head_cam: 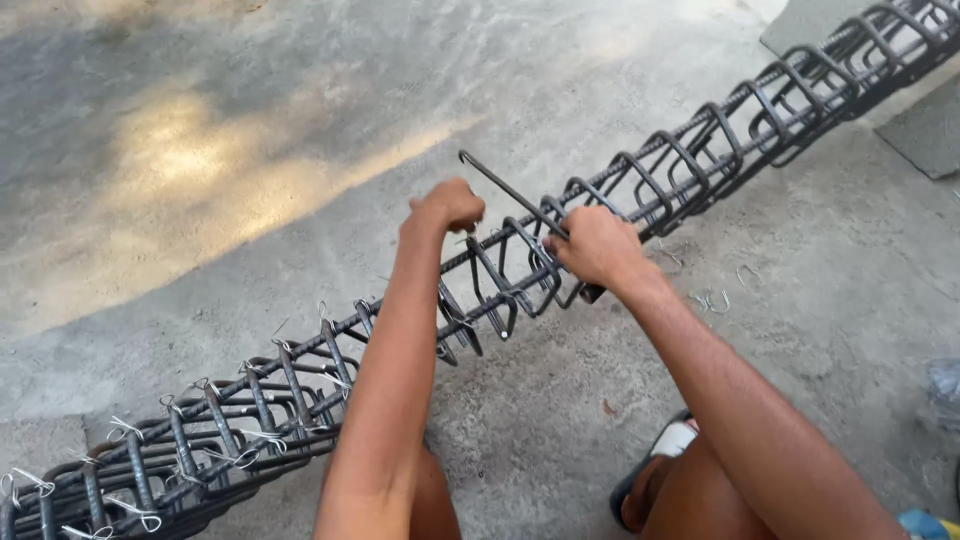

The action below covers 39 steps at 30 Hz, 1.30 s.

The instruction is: Tying wire around rebar intersections using a manual hook tool to assemble a reinforcement cage.

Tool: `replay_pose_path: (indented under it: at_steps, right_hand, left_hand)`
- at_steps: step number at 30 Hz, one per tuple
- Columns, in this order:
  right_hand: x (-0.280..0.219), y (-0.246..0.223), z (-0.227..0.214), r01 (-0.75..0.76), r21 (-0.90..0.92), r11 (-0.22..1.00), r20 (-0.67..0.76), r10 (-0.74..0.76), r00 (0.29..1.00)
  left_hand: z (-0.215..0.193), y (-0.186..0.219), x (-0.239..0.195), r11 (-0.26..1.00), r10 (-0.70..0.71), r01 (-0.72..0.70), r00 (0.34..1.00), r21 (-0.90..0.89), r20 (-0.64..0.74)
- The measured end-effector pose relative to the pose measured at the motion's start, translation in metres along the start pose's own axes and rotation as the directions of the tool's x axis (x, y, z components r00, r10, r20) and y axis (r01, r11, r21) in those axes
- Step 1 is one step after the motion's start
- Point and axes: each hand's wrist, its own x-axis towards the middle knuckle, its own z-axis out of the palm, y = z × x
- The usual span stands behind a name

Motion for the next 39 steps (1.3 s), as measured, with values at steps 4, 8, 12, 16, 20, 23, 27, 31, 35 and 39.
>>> replay_pose_path:
  at_steps: [4,8,12,16,20,23,27,31,35,39]
  right_hand:
    - [0.005,-0.013,-0.003,-0.017,-0.015,1.000,0.047,0.017,0.999]
    - [0.012,-0.006,0.015,-0.047,0.044,0.998,0.073,0.043,0.996]
    - [-0.001,-0.020,-0.008,-0.015,0.103,0.995,0.084,0.006,0.996]
    - [0.002,-0.016,-0.004,-0.005,0.115,0.993,0.079,-0.004,0.997]
    - [0.010,-0.008,0.006,0.041,0.217,0.975,0.053,-0.053,0.997]
    - [0.014,-0.007,0.008,0.053,0.322,0.945,0.015,-0.061,0.998]
    - [0.026,0.003,0.015,0.075,0.496,0.865,-0.086,-0.037,0.996]
    - [0.023,-0.001,0.014,0.078,0.521,0.850,-0.114,-0.021,0.993]
    - [0.025,-0.005,0.012,0.063,0.545,0.836,-0.110,-0.004,0.994]
    - [0.025,-0.009,0.009,0.080,0.553,0.829,-0.146,0.002,0.989]
  left_hand:
    - [-0.015,0.012,-0.032,0.997,0.018,-0.005,0.987,-0.079,0.161]
    - [0.031,-0.020,0.031,0.987,0.060,-0.024,0.972,-0.157,0.228]
    - [0.016,-0.006,0.013,0.994,0.081,-0.059,0.960,-0.089,0.270]
    - [-0.024,0.014,-0.046,0.997,0.071,-0.070,0.939,-0.015,0.336]
    - [-0.026,0.014,-0.048,0.992,0.103,-0.075,0.946,-0.101,0.306]
    - [-0.017,0.011,-0.041,0.994,0.093,-0.074,0.962,-0.079,0.257]
    - [-0.010,0.014,-0.036,0.998,0.056,-0.058,0.987,0.009,0.150]
    - [-0.001,0.016,-0.024,0.999,0.034,-0.036,0.997,0.027,0.071]
    - [-0.019,0.046,-0.066,0.992,0.022,-0.016,0.999,0.123,-0.048]
    - [-0.021,0.074,-0.098,0.947,0.129,-0.048,0.962,0.316,-0.242]
